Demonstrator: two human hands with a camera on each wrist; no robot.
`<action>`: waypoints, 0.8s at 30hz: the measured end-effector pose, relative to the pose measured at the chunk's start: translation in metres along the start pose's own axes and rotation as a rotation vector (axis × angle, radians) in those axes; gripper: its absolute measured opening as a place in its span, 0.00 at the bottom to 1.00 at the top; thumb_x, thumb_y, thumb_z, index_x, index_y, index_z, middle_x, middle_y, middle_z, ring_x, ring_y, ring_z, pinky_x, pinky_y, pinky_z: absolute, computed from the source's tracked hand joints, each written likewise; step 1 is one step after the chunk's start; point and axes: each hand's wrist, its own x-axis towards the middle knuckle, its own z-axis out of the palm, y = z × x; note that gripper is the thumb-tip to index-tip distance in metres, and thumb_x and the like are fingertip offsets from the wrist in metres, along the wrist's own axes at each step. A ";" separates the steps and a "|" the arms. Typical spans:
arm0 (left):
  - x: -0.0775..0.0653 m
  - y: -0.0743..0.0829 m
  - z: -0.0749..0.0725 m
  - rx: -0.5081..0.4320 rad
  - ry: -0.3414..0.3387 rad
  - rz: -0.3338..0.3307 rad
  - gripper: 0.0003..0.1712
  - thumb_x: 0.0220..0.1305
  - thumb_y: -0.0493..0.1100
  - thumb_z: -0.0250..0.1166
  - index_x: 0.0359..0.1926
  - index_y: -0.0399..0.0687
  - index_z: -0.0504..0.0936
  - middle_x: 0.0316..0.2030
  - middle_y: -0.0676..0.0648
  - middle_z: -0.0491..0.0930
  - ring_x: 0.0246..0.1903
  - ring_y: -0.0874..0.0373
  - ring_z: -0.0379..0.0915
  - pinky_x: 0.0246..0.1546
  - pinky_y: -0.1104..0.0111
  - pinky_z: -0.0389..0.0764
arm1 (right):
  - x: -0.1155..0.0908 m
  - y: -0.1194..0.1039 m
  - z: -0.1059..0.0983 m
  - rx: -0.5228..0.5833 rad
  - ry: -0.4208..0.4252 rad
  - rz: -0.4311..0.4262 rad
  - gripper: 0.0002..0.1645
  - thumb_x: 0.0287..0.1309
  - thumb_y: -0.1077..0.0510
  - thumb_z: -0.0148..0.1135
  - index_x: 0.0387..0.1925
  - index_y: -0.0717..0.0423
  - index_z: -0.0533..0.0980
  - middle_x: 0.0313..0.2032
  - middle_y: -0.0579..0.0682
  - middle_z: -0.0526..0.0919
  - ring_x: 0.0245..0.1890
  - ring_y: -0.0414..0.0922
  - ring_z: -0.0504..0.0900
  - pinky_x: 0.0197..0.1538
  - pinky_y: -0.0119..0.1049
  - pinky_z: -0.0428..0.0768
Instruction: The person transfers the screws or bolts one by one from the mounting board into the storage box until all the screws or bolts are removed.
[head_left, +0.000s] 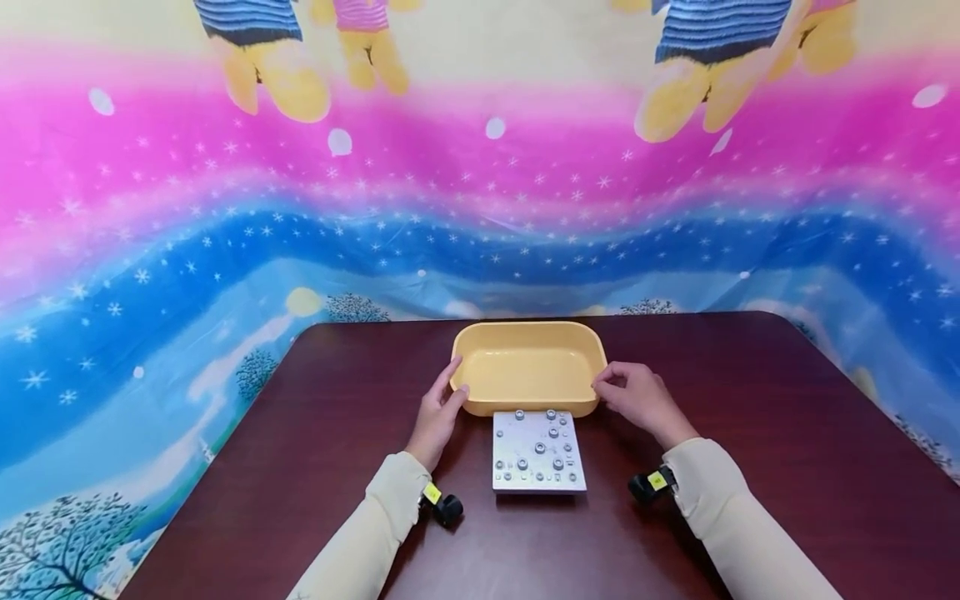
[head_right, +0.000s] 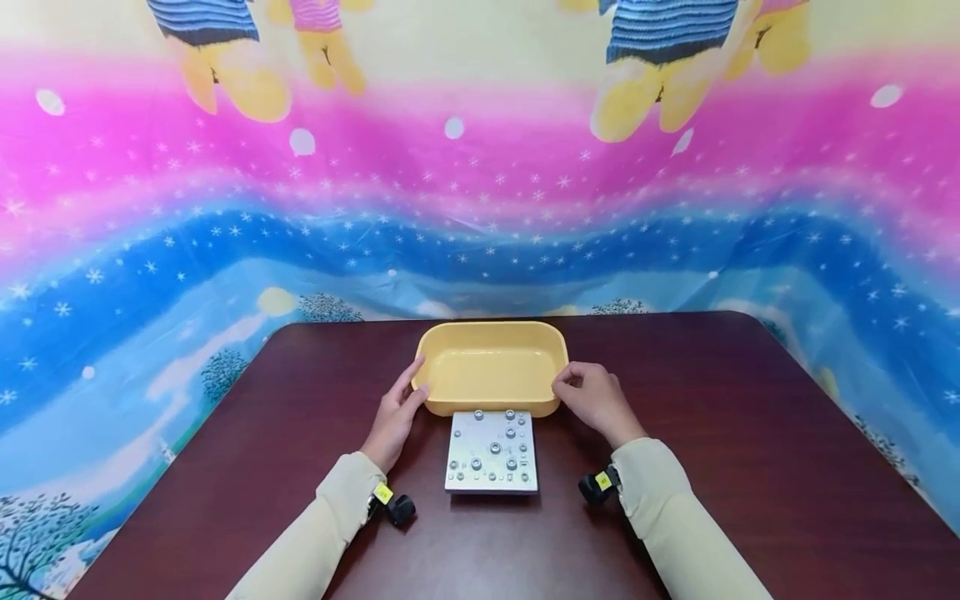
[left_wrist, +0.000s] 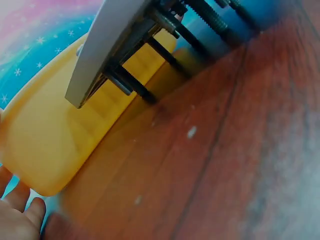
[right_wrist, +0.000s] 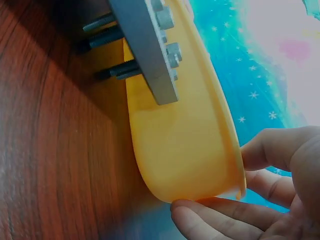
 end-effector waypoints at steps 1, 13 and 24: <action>-0.001 -0.001 -0.001 -0.012 0.002 0.005 0.30 0.70 0.45 0.57 0.71 0.66 0.63 0.71 0.58 0.56 0.69 0.60 0.52 0.66 0.59 0.60 | 0.000 -0.001 0.001 -0.006 -0.004 0.003 0.10 0.60 0.53 0.61 0.37 0.55 0.81 0.35 0.54 0.84 0.30 0.45 0.82 0.35 0.34 0.79; -0.015 0.027 -0.002 -0.022 -0.026 -0.004 0.32 0.70 0.41 0.57 0.73 0.49 0.61 0.72 0.49 0.56 0.71 0.49 0.50 0.66 0.58 0.61 | -0.006 -0.009 -0.006 -0.085 -0.091 0.011 0.13 0.62 0.50 0.60 0.42 0.54 0.80 0.40 0.56 0.82 0.35 0.48 0.79 0.39 0.38 0.79; -0.006 0.015 -0.003 -0.023 -0.004 0.002 0.32 0.69 0.43 0.59 0.72 0.50 0.63 0.72 0.49 0.57 0.70 0.50 0.52 0.65 0.58 0.61 | -0.035 -0.059 -0.011 -0.318 -0.134 -0.197 0.11 0.55 0.57 0.66 0.39 0.57 0.78 0.32 0.49 0.83 0.32 0.44 0.78 0.37 0.41 0.79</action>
